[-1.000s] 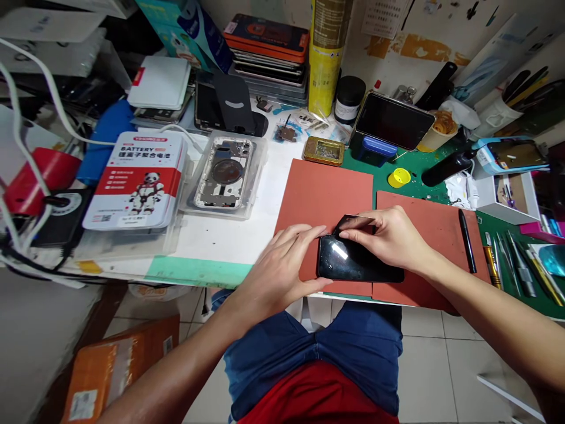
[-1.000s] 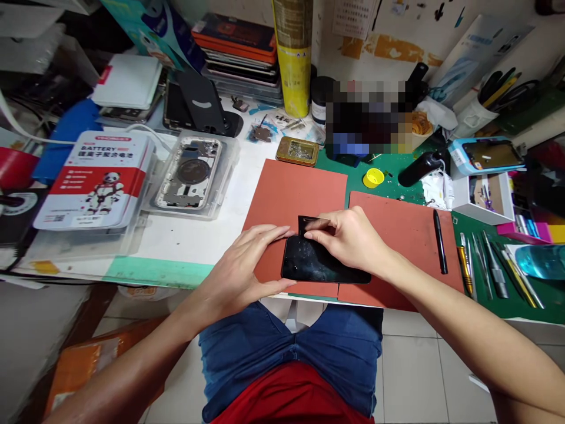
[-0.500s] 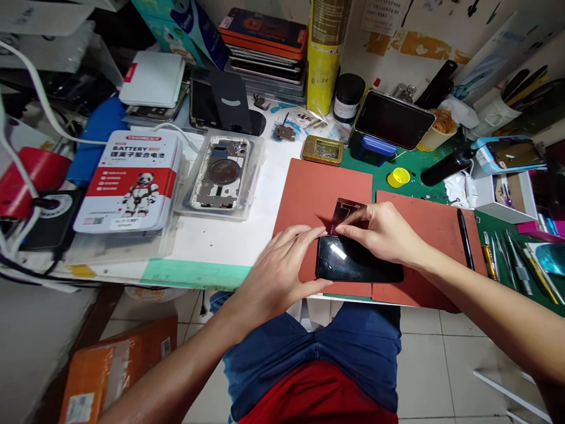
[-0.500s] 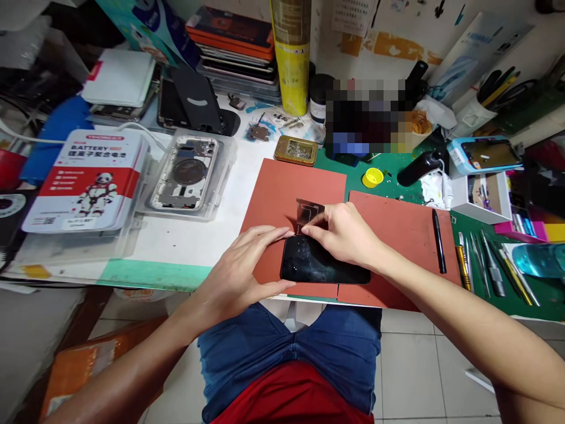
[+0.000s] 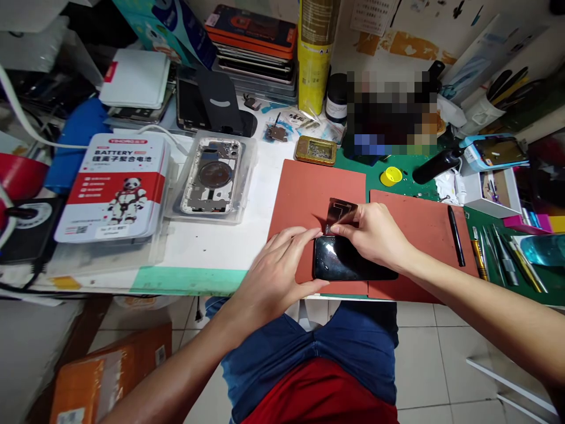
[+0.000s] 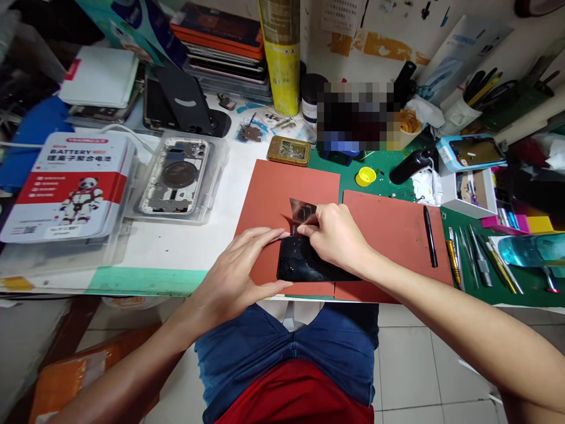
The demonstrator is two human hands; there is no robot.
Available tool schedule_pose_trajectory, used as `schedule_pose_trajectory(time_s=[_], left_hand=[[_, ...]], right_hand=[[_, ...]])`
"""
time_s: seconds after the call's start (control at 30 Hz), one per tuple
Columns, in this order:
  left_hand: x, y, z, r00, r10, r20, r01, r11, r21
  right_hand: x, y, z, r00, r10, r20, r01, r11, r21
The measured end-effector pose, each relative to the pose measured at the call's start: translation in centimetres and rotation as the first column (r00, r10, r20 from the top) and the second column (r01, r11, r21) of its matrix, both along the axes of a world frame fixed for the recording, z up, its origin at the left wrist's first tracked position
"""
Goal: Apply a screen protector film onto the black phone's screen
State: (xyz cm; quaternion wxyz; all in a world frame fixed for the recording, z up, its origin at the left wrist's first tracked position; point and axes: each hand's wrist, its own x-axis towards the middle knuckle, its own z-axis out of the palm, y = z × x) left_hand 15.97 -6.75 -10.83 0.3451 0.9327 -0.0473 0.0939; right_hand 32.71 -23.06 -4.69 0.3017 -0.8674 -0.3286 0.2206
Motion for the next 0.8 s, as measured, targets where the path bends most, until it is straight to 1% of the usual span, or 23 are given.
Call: schedule_pose_trajectory(time_s=[0.27,0.47,0.8], left_hand=[[0.02,0.07,0.0,0.999,0.006,-0.037,-0.006,1.0,-0.007],[0.15,-0.01,0.13,0.999,0.01,-0.045,-0.011,1.0,-0.026],[0.17,0.06,0.19,0.999,0.004,-0.034,-0.005,1.0,-0.026]], right_hand=[[-0.27,0.13,0.0,0.999,-0.035,0.007,0.035,0.999,-0.038],[-0.37,0.07,-0.24,0.999,-0.042,-0.002,0.042,0.999,0.018],[-0.49,-0.1,-0.48,0.998,-0.034,0.044,0.032,0.999,0.031]])
